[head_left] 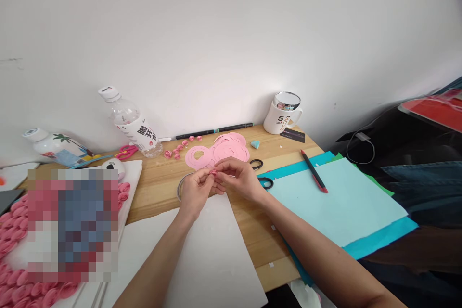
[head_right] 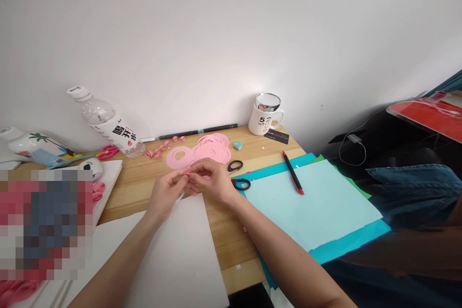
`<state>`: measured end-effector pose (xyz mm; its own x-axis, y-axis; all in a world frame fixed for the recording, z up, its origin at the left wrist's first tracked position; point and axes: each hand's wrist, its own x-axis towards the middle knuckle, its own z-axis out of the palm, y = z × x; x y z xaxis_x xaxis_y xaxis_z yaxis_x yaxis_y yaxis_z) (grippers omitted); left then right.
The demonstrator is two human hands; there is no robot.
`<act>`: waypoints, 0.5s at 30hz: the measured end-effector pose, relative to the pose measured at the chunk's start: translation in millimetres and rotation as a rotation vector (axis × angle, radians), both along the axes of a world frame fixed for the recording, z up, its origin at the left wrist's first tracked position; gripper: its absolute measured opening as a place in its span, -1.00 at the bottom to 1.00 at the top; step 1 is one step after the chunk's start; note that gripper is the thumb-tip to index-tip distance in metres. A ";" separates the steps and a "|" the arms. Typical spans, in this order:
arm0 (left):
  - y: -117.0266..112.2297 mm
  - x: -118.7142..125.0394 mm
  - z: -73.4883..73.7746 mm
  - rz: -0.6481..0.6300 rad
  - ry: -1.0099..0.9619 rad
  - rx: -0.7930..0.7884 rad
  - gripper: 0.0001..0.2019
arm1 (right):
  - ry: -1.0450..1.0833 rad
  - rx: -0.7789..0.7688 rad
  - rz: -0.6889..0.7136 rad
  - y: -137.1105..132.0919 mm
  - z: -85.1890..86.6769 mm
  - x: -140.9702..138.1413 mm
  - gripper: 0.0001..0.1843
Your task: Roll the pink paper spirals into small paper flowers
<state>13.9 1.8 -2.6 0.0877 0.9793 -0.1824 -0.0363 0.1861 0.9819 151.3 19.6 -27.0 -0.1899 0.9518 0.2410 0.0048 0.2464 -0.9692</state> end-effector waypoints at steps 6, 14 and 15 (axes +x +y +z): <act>-2.0 0.2 1.0 0.017 0.086 0.023 -0.81 | 0.051 0.007 0.003 1.1 -2.3 0.8 -0.90; -2.8 0.4 -9.6 0.093 0.349 0.281 -0.86 | -0.067 0.117 -0.101 -0.5 -6.9 -1.3 -0.92; -3.3 1.1 -11.4 0.101 0.359 0.298 -0.86 | -0.110 0.159 -0.131 -1.3 -8.2 -1.7 -0.91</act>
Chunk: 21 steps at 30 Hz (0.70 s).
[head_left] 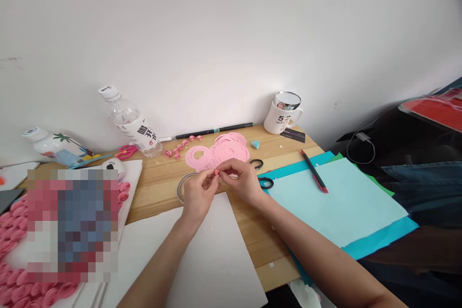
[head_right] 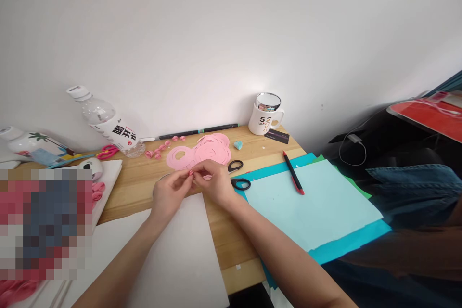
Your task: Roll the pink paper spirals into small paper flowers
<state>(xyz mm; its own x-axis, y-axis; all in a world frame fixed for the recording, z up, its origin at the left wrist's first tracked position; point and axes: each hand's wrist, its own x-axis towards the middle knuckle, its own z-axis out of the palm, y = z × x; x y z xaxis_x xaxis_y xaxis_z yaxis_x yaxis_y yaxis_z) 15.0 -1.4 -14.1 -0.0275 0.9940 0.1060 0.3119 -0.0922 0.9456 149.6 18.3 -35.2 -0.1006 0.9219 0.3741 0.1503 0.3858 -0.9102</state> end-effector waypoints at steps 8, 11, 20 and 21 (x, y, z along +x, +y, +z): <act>-0.7 3.7 7.7 -0.017 -0.197 -0.144 -0.80 | -0.093 0.109 -0.074 -1.6 0.4 0.3 -0.89; 1.4 1.1 12.7 -0.029 -0.284 -0.199 -0.77 | -0.041 0.040 -0.023 -0.3 5.2 1.6 -0.87; 6.0 -4.9 9.9 -0.014 -0.466 -0.261 -0.70 | -0.198 0.273 -0.039 -0.8 2.3 2.5 -0.84; 5.8 -4.9 9.7 -0.029 -0.475 -0.261 -0.70 | -0.208 0.284 -0.036 -0.8 1.9 2.6 -0.83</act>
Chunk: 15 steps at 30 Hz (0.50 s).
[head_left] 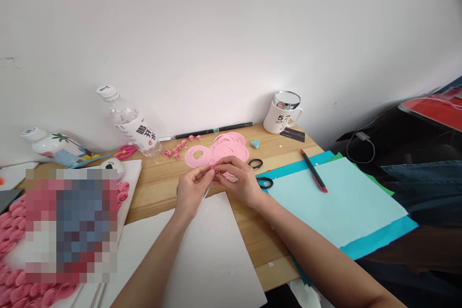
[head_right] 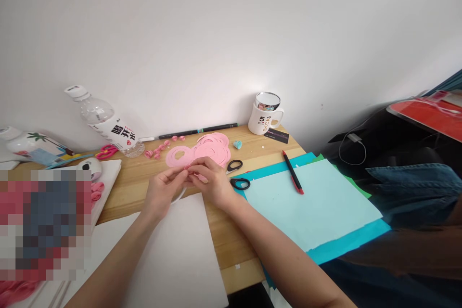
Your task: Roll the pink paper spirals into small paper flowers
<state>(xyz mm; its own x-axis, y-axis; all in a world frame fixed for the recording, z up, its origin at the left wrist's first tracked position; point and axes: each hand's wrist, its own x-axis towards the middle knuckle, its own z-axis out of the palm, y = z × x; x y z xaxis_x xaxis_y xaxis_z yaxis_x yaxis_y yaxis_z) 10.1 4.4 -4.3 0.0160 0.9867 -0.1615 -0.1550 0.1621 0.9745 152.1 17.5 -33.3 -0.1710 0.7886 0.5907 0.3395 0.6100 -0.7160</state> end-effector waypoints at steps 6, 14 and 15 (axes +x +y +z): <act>1.6 -2.4 -1.0 -0.043 -0.137 0.000 -0.76 | 0.096 -0.039 0.004 1.2 5.4 0.8 -0.90; 1.0 -1.8 -2.7 0.091 -0.126 0.028 -0.74 | 0.165 -0.160 0.115 -0.6 9.1 1.4 -0.91; 0.3 -1.2 -2.1 0.107 -0.091 0.049 -0.75 | 0.150 -0.167 0.121 -0.4 9.1 1.9 -0.91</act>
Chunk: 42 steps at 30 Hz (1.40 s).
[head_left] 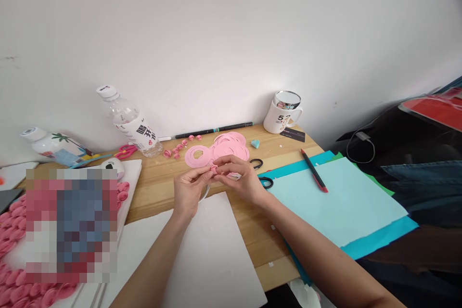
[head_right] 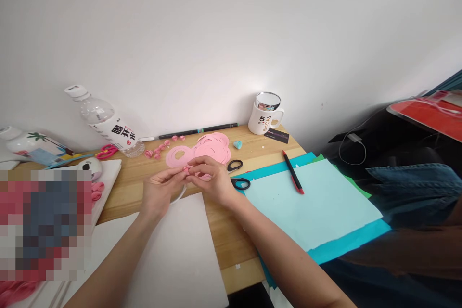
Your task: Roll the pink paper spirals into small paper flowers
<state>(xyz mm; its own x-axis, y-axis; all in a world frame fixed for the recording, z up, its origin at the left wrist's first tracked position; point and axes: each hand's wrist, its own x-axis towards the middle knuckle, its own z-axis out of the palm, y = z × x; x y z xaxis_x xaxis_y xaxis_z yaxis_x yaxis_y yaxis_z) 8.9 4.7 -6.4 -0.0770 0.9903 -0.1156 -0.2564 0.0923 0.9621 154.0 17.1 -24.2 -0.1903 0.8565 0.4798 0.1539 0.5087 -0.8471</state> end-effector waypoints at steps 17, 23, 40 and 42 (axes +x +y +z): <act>-0.4 0.0 -1.6 -0.053 0.097 0.006 -0.76 | -0.072 0.093 -0.042 3.3 -2.7 3.3 -0.83; 1.2 -3.0 3.7 -0.149 0.105 -0.005 -0.74 | -0.036 0.070 -0.054 3.2 -2.9 3.0 -0.84; 0.2 3.2 -7.6 -0.082 -0.052 -0.057 -0.72 | 0.092 -0.047 -0.019 -1.1 4.3 -0.1 -0.89; 2.1 -0.7 -6.7 -0.176 -0.073 -0.052 -0.69 | 0.052 -0.004 -0.019 -1.0 5.9 0.6 -0.90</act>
<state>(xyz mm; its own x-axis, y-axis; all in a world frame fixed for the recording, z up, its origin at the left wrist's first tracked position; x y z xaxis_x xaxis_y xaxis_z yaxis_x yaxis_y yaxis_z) 8.2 6.7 -13.1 0.1072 0.9803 -0.1661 -0.3008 0.1912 0.9343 154.6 16.1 -18.3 -0.1487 0.8617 0.4851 0.1197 0.5026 -0.8562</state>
